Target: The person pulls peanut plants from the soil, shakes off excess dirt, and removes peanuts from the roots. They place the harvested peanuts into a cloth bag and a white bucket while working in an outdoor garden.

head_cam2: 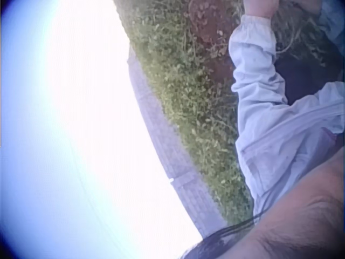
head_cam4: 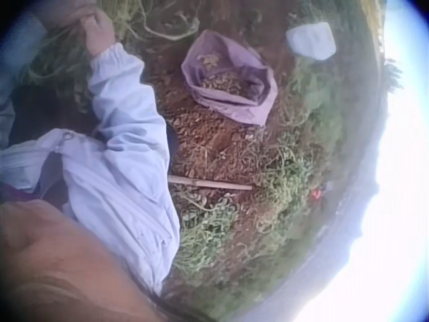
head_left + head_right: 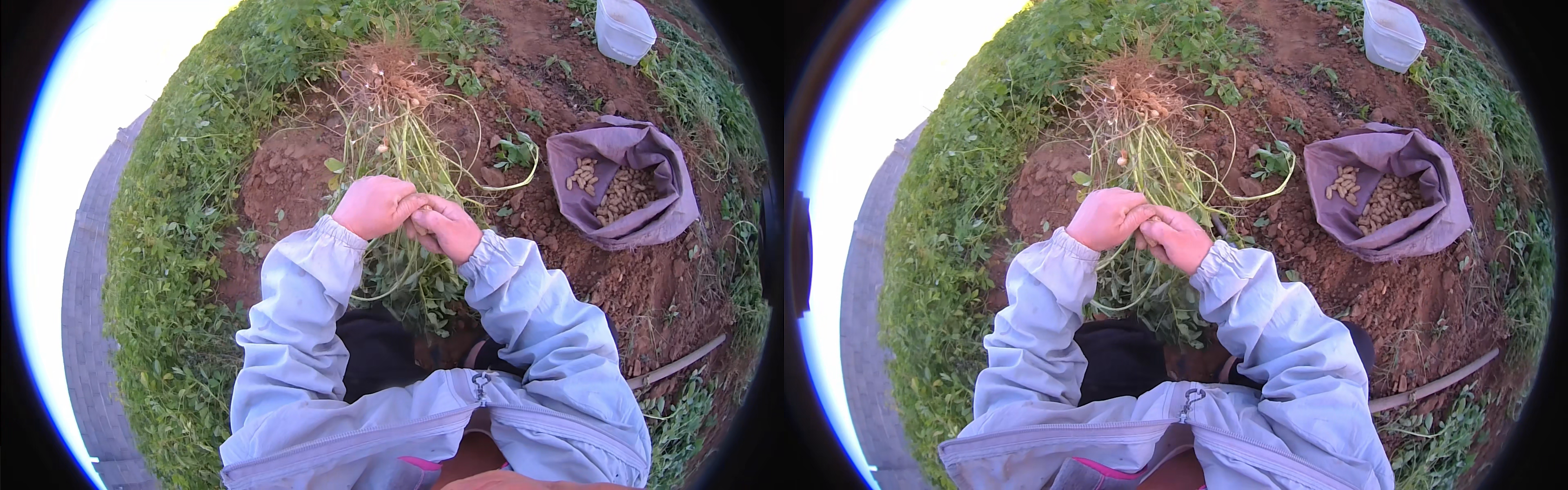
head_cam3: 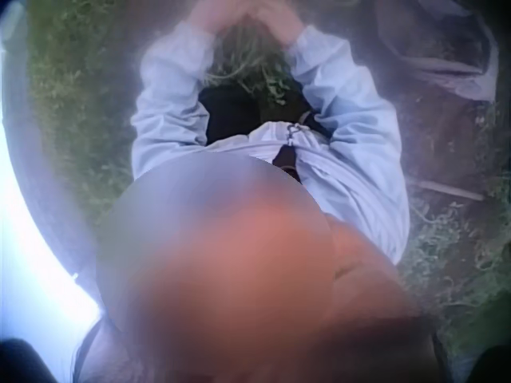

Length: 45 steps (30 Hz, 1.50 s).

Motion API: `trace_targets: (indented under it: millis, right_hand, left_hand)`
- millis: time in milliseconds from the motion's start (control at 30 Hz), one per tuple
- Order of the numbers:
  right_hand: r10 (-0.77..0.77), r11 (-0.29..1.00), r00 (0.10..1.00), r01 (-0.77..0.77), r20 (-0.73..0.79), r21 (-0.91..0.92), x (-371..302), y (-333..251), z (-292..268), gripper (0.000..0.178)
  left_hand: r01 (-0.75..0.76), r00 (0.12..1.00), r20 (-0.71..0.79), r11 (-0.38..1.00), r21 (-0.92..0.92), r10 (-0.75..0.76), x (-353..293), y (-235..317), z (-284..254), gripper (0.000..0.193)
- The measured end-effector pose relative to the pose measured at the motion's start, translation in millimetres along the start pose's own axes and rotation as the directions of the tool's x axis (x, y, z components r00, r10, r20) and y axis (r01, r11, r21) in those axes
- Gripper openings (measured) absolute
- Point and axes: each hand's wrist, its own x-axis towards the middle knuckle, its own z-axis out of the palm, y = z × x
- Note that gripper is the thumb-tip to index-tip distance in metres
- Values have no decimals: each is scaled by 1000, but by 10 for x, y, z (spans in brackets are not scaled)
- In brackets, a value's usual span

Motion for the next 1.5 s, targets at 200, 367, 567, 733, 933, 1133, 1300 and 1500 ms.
trace_targets:
  millis: [200, 367, 567, 733, 933, 1133, 1300, 1500]
  right_hand:
    - [24, 997, 999, -22, -24, 68, -34, 53, 13, 14]
    - [139, 936, 987, -158, 82, 314, -143, -23, -133, 16]
    - [278, 919, 953, -301, 124, 255, -274, -43, -218, 16]
    - [158, 353, 986, -100, -46, -930, -335, -226, -282, 48]
    - [111, 784, 970, -220, -218, -580, -555, -187, -782, 31]
    - [-316, 684, 945, 161, -90, -712, 3, -629, -499, 23]
    - [-124, -287, 961, 202, 245, -936, 744, -804, -92, 23]
    - [168, -502, 985, 121, 41, -856, 903, -856, -193, 25]
  left_hand:
    - [89, 996, 12, 995, -37, -88, -67, -55, 155, 19]
    - [227, 974, 78, 871, -435, -215, -67, 32, 219, 20]
    - [227, 972, 176, 813, -536, -155, -129, 77, 351, 27]
    - [279, 958, 94, 814, -509, -269, -213, 23, 222, 25]
    - [224, 893, -168, 735, -640, -418, -223, -239, 535, 29]
    - [371, 835, -18, 587, -720, -549, -88, -194, 594, 21]
    - [242, 872, -84, 574, -782, -482, -2, -156, 911, 22]
    - [462, 804, -18, 643, -611, -594, 90, -81, 772, 30]
